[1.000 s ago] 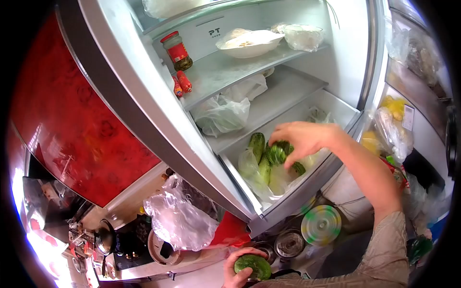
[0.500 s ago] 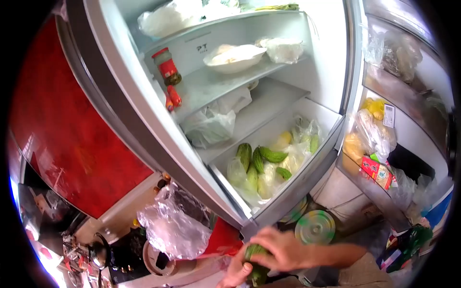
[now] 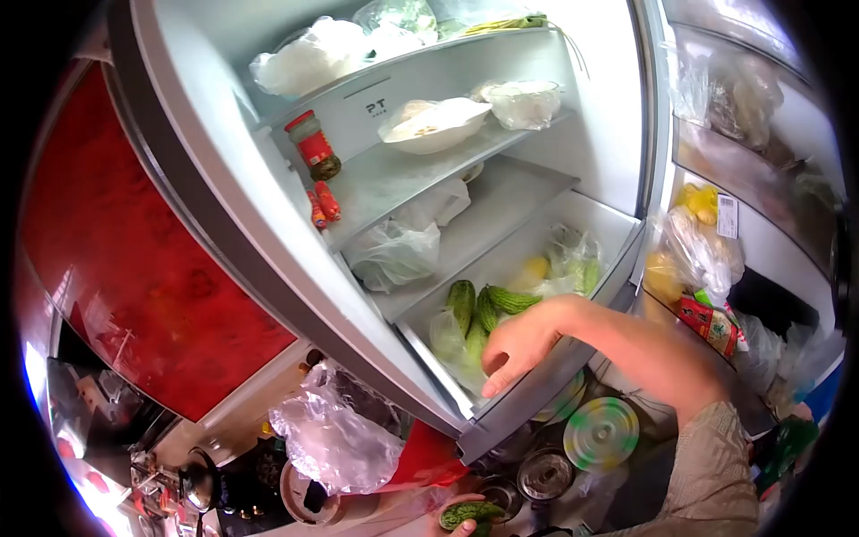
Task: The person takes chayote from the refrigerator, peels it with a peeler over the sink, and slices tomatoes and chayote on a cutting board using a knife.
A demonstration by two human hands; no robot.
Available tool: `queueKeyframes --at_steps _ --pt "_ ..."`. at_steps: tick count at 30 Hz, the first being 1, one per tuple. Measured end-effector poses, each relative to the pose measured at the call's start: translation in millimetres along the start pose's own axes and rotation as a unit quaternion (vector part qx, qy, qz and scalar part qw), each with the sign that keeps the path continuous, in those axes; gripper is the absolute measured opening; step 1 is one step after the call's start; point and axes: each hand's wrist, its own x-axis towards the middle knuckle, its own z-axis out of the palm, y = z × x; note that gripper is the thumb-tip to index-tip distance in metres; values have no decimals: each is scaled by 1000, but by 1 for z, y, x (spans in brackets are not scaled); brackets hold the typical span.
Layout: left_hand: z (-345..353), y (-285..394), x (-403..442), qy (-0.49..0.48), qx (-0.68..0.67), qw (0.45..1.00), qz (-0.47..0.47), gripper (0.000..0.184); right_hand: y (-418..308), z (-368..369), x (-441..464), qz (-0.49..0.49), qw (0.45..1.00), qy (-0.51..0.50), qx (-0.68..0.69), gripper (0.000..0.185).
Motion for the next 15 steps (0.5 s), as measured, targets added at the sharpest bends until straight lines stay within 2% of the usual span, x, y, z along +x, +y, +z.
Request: queueKeyframes --at_steps 3,4,6,8,9,10,12,14,15 --pt "6 -1 -9 19 26 999 28 53 14 -10 23 -68 991 -114 -15 33" --pt "4 -6 -14 26 19 999 31 53 11 -12 21 -71 994 -82 -8 28" --pt "2 -8 -18 34 1 999 26 54 20 -22 20 -42 997 58 5 25" --pt "-1 -4 -27 39 -25 999 3 54 39 -37 14 87 971 218 -48 24" --pt "-4 -4 -29 41 -23 999 3 53 29 -46 5 228 939 227 -124 25" --pt "-8 -3 -30 42 -22 999 4 53 55 -44 18 282 912 202 -217 25" --pt "-10 1 -32 40 -24 999 12 53 88 -24 31 289 905 207 -235 25" --pt "-14 3 -31 39 -14 999 10 53 51 -24 12 312 905 197 -210 28" --pt "-16 3 -31 39 -11 999 10 54 37 -19 -4 280 892 282 -215 27"
